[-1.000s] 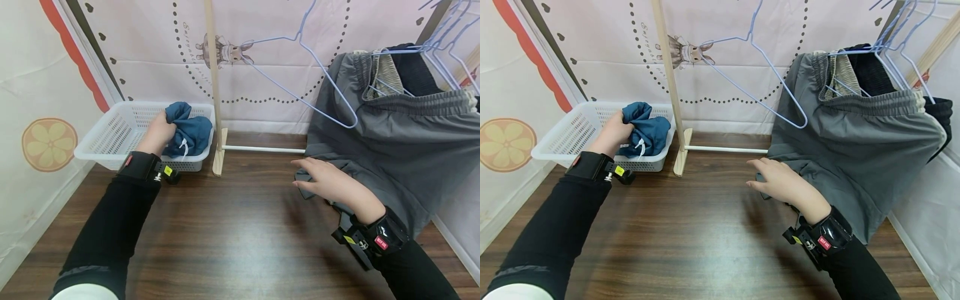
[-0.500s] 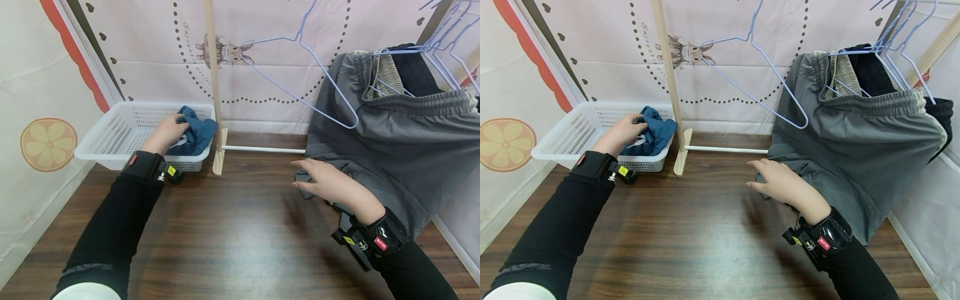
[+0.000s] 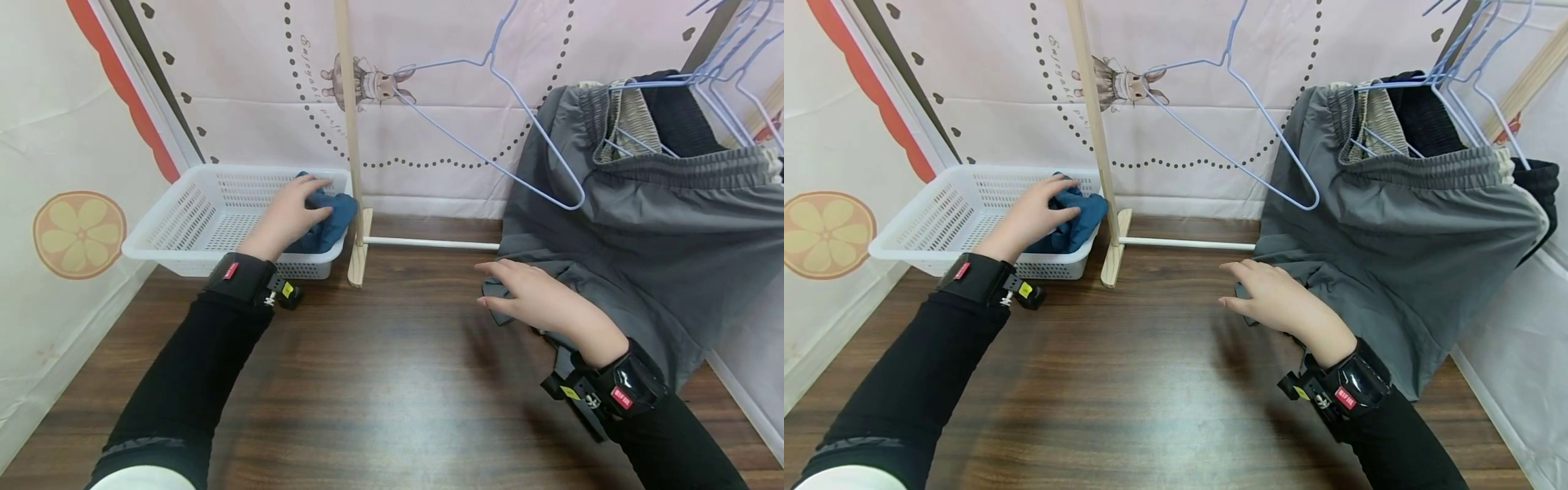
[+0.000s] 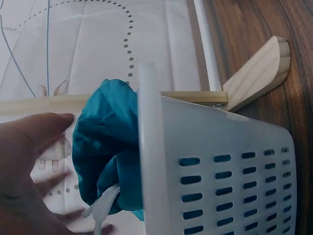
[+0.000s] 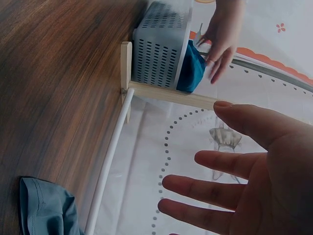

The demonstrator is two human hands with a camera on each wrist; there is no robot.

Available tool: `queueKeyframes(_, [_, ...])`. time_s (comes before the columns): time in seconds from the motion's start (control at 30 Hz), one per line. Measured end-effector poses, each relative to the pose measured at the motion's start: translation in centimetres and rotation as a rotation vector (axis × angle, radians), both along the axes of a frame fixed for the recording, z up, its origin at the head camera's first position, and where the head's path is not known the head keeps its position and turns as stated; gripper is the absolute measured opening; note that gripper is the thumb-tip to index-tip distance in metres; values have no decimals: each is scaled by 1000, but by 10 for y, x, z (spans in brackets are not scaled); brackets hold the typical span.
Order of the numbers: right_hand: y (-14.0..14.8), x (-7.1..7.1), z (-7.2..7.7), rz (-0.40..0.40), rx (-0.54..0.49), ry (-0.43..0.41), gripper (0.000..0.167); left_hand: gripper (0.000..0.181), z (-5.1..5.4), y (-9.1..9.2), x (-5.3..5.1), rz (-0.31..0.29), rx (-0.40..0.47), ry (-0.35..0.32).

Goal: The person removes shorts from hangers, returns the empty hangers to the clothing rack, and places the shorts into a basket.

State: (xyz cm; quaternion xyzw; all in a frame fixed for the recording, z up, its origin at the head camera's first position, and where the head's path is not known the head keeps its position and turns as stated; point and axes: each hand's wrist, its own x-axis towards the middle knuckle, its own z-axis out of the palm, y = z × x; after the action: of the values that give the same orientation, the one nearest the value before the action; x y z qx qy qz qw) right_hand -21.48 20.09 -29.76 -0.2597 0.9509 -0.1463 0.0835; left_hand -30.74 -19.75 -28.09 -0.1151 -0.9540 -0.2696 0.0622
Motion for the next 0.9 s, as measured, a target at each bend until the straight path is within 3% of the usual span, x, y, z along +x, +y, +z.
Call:
queueKeyframes(0.1, [0, 1, 1, 2, 5, -1, 65, 41, -1, 3, -1, -94, -114, 66])
queueKeyframes(0.2, [0, 1, 1, 2, 6, -4, 64, 34, -3, 6, -2, -137, -190, 32])
queueKeyframes(0.37, [-1, -1, 0, -2, 10, -7, 65, 40, -7, 5, -4, -82, -256, -100])
queueKeyframes(0.5, [-1, -2, -1, -5, 12, -11, 65, 44, -10, 2, -3, -53, -288, -167])
queueKeyframes(0.73, [0, -2, -1, -3, 12, -6, 65, 37, -13, 1, 2, -91, -336, -204])
queueKeyframes(0.9, [1, -1, 2, -8, 16, -5, 65, 38, -7, 6, 7, -40, -304, -174])
